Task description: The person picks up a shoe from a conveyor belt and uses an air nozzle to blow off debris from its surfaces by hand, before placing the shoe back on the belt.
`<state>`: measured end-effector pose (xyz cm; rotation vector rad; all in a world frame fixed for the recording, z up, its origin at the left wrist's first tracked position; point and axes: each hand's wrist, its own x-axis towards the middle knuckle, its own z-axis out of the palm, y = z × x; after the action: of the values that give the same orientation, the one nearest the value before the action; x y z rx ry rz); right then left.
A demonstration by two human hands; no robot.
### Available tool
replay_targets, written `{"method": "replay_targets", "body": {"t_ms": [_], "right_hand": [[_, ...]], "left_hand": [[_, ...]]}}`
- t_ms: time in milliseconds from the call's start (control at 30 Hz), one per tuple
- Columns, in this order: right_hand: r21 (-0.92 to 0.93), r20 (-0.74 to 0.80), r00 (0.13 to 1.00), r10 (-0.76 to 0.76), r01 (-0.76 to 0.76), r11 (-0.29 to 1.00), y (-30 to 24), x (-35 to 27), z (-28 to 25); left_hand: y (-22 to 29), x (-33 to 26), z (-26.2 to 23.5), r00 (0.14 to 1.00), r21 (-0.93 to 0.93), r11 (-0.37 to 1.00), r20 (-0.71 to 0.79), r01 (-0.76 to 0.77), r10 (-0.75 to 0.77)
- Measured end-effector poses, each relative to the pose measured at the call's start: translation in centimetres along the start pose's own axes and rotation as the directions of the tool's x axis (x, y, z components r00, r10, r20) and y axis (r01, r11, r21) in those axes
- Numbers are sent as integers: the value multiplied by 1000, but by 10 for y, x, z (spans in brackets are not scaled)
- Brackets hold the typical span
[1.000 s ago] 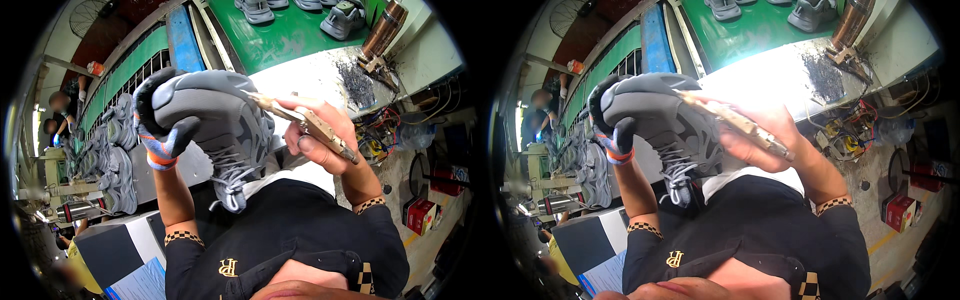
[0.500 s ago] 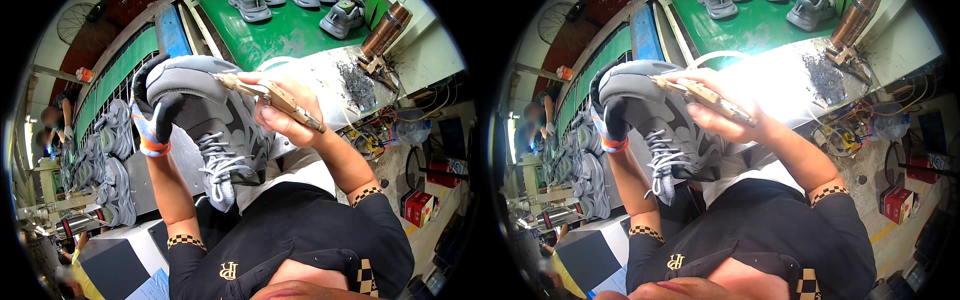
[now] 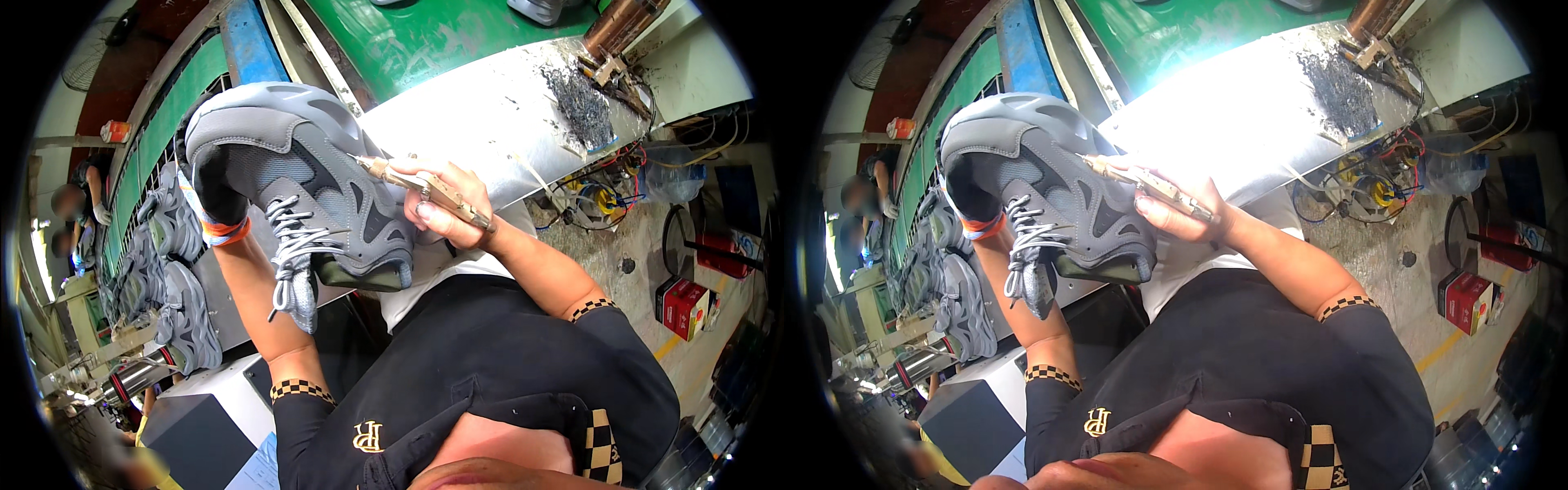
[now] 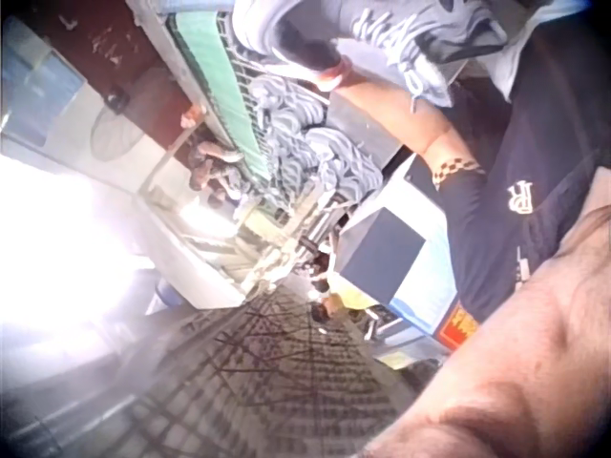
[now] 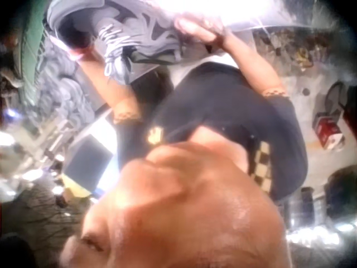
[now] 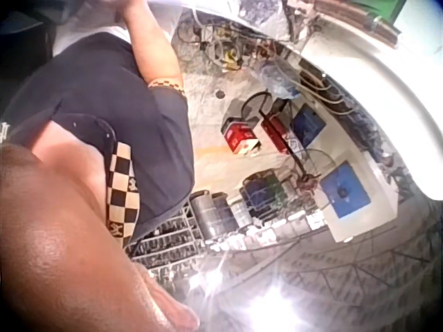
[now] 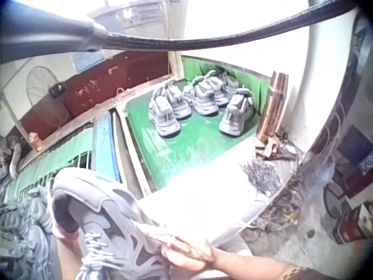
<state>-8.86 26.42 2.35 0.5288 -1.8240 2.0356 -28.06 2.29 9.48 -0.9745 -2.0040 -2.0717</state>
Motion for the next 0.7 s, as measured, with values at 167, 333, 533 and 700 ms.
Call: {"method": "replay_targets", "body": {"t_ms": [167, 333, 533, 700], "right_hand": [[60, -18, 998, 52, -51, 997, 8, -16, 3], [75, -22, 999, 46, -44, 996, 11, -29, 7], [51, -36, 999, 40, -38, 998, 13, -39, 7], [210, -94, 984, 148, -126, 970, 19, -54, 12]], "left_hand": [[-13, -5, -8, 999, -110, 993, -9, 49, -51], [-18, -5, -12, 990, -171, 978, -58, 116, -128], [-9, -20, -3, 995, -20, 998, -85, 54, -56], [16, -55, 21, 985, 382, 912, -27, -149, 172]]}}
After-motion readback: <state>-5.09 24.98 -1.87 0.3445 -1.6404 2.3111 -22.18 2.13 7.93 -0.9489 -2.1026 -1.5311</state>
